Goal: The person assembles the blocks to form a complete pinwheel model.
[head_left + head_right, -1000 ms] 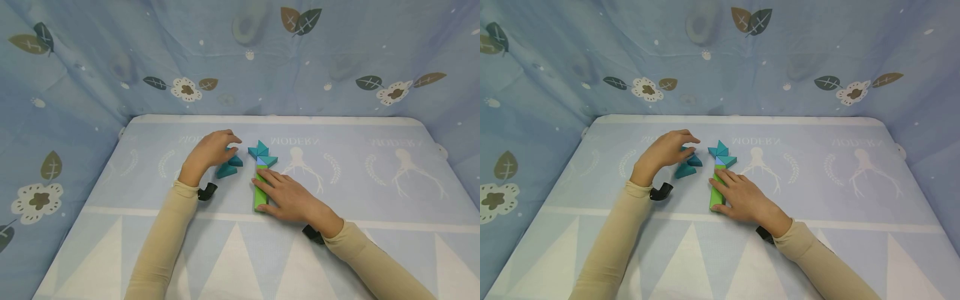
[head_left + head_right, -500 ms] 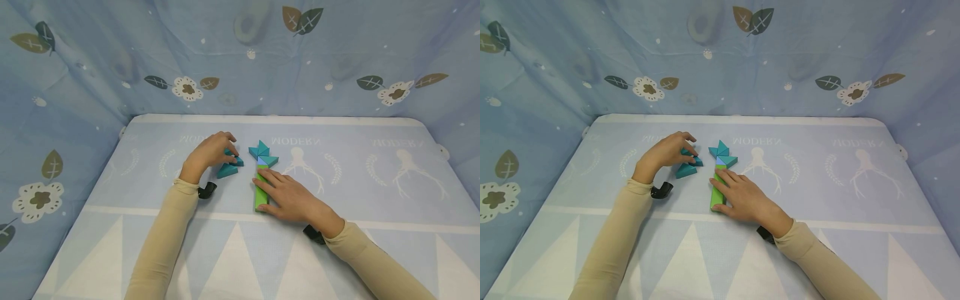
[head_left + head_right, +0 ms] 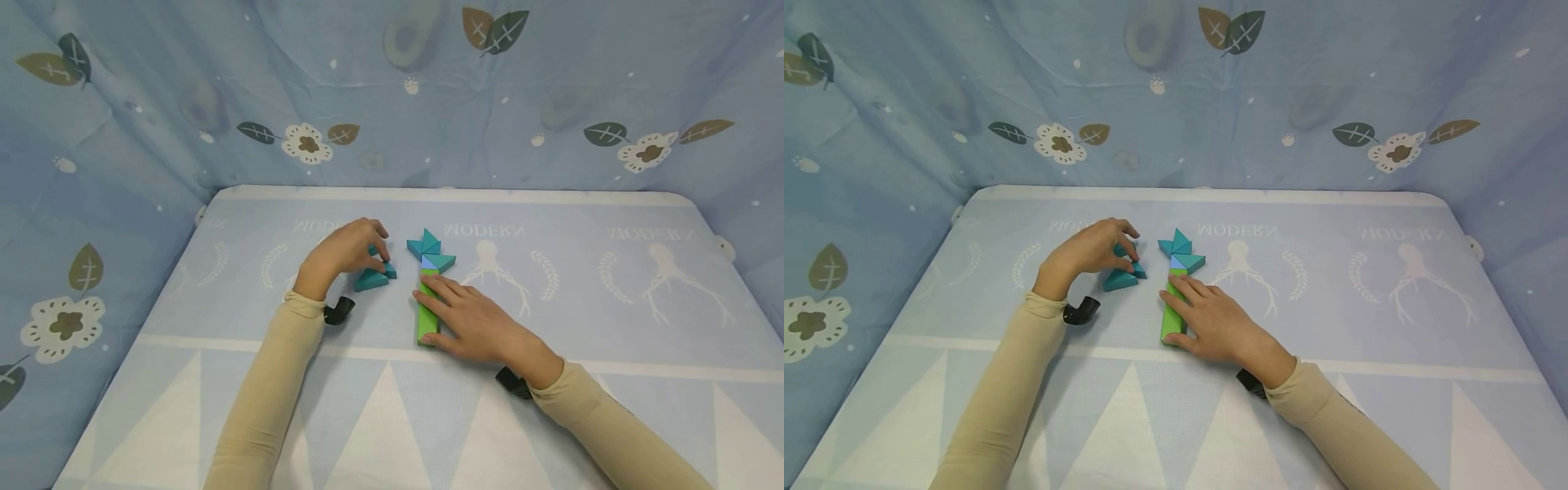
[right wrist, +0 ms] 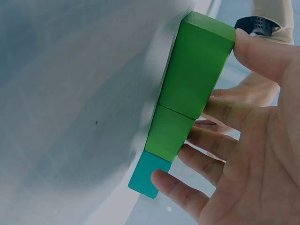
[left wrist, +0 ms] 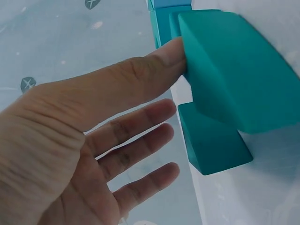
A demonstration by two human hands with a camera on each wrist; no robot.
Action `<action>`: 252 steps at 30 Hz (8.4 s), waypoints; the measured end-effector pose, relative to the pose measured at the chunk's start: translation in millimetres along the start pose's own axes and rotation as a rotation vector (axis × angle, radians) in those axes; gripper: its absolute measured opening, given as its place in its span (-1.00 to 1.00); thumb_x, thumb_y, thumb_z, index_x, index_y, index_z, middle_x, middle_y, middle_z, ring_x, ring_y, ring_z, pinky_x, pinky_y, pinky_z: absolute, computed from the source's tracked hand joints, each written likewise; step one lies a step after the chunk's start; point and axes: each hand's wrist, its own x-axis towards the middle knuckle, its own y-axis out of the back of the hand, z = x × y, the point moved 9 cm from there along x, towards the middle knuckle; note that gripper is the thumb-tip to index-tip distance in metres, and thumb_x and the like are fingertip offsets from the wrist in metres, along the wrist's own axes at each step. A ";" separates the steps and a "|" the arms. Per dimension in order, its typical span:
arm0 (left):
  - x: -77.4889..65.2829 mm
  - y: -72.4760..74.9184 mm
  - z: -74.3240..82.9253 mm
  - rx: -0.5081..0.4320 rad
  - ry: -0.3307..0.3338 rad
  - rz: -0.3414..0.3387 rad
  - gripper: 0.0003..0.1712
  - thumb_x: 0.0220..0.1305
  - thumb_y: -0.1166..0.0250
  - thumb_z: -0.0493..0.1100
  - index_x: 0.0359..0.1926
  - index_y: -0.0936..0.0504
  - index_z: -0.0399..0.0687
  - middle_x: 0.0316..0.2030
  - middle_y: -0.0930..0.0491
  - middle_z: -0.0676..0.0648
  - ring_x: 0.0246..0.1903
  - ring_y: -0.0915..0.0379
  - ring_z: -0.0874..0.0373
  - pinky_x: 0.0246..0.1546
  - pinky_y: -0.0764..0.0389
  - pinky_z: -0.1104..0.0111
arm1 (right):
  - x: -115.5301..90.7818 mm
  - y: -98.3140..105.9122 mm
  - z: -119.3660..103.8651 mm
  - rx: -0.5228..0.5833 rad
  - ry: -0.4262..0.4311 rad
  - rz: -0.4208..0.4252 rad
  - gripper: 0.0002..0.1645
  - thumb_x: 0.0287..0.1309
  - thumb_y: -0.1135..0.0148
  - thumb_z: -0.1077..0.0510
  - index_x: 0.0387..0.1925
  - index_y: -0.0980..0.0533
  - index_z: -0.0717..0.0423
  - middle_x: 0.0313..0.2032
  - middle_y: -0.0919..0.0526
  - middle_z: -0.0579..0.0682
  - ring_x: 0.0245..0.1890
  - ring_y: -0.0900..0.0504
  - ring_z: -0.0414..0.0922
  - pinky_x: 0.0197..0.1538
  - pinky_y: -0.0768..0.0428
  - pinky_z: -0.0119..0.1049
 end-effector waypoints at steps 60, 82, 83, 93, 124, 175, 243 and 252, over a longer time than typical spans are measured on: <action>6.4 10.3 -13.8 -0.006 -0.038 0.134 -0.78 0.22 -0.36 -0.33 -0.12 -0.78 -0.10 -0.15 -0.75 -0.08 -0.22 -0.65 0.10 -0.24 -0.65 0.29 | 1.0 4.3 0.7 0.016 0.007 -0.002 -0.15 0.29 -0.12 -0.30 0.46 -0.22 -0.01 0.50 -0.11 0.09 0.51 -0.08 0.05 0.30 -0.40 0.12; 8.9 5.1 -3.4 -0.005 -0.080 0.112 -0.72 0.25 -0.34 -0.30 -0.02 -0.74 -0.09 -0.10 -0.72 -0.08 -0.17 -0.64 0.10 -0.19 -0.64 0.30 | 1.1 4.4 0.2 0.014 0.008 -0.009 -0.15 0.29 -0.11 -0.31 0.47 -0.21 -0.01 0.50 -0.11 0.09 0.50 -0.09 0.06 0.31 -0.40 0.12; 8.9 4.9 -2.5 0.000 -0.086 0.111 -0.72 0.25 -0.34 -0.30 -0.02 -0.74 -0.09 -0.10 -0.72 -0.09 -0.17 -0.64 0.09 -0.18 -0.65 0.30 | 1.1 4.7 0.3 0.014 0.008 -0.009 -0.15 0.29 -0.12 -0.31 0.47 -0.21 -0.01 0.50 -0.11 0.09 0.50 -0.09 0.06 0.31 -0.40 0.12; 11.7 1.2 5.0 0.014 -0.094 0.094 -0.71 0.27 -0.33 -0.27 0.01 -0.73 -0.09 -0.11 -0.70 -0.08 -0.21 -0.62 0.10 -0.18 -0.64 0.30 | 1.0 6.1 0.0 0.018 0.003 -0.019 -0.14 0.29 -0.12 -0.31 0.47 -0.21 -0.01 0.51 -0.10 0.09 0.51 -0.08 0.06 0.30 -0.40 0.14; 14.6 -0.6 13.4 0.033 -0.108 0.129 -0.71 0.26 -0.34 -0.26 0.01 -0.73 -0.05 -0.12 -0.69 -0.06 -0.25 -0.61 0.12 -0.20 -0.63 0.29 | 1.8 8.4 -0.5 0.035 0.005 -0.014 -0.16 0.29 -0.12 -0.30 0.46 -0.23 -0.01 0.50 -0.12 0.10 0.50 -0.09 0.07 0.28 -0.42 0.15; 10.5 7.6 22.1 0.098 -0.136 0.210 -0.71 0.27 -0.36 -0.11 0.00 -0.72 -0.04 -0.16 -0.68 -0.03 -0.27 -0.60 0.13 -0.24 -0.63 0.30 | 2.4 5.8 -0.3 0.018 -0.001 -0.035 -0.15 0.30 -0.09 -0.31 0.47 -0.21 -0.01 0.51 -0.08 0.09 0.51 -0.07 0.06 0.30 -0.42 0.11; -9.0 -4.4 8.8 -0.048 -0.107 0.075 -0.84 0.24 -0.37 -0.23 -0.16 -0.77 -0.10 -0.29 -0.75 -0.05 -0.31 -0.65 0.17 -0.20 -0.66 0.31 | 2.8 5.7 1.2 0.019 0.017 0.000 -0.17 0.30 -0.10 -0.30 0.45 -0.24 -0.01 0.49 -0.12 0.09 0.49 -0.12 0.07 0.23 -0.47 0.13; -7.7 -6.0 18.1 0.009 -0.117 0.107 -0.86 0.22 -0.39 -0.25 -0.21 -0.80 -0.10 -0.27 -0.77 -0.03 -0.31 -0.67 0.18 -0.21 -0.67 0.35 | 2.1 5.0 1.7 0.028 0.013 -0.007 -0.17 0.31 -0.09 -0.30 0.46 -0.22 -0.02 0.50 -0.10 0.10 0.50 -0.08 0.07 0.26 -0.44 0.14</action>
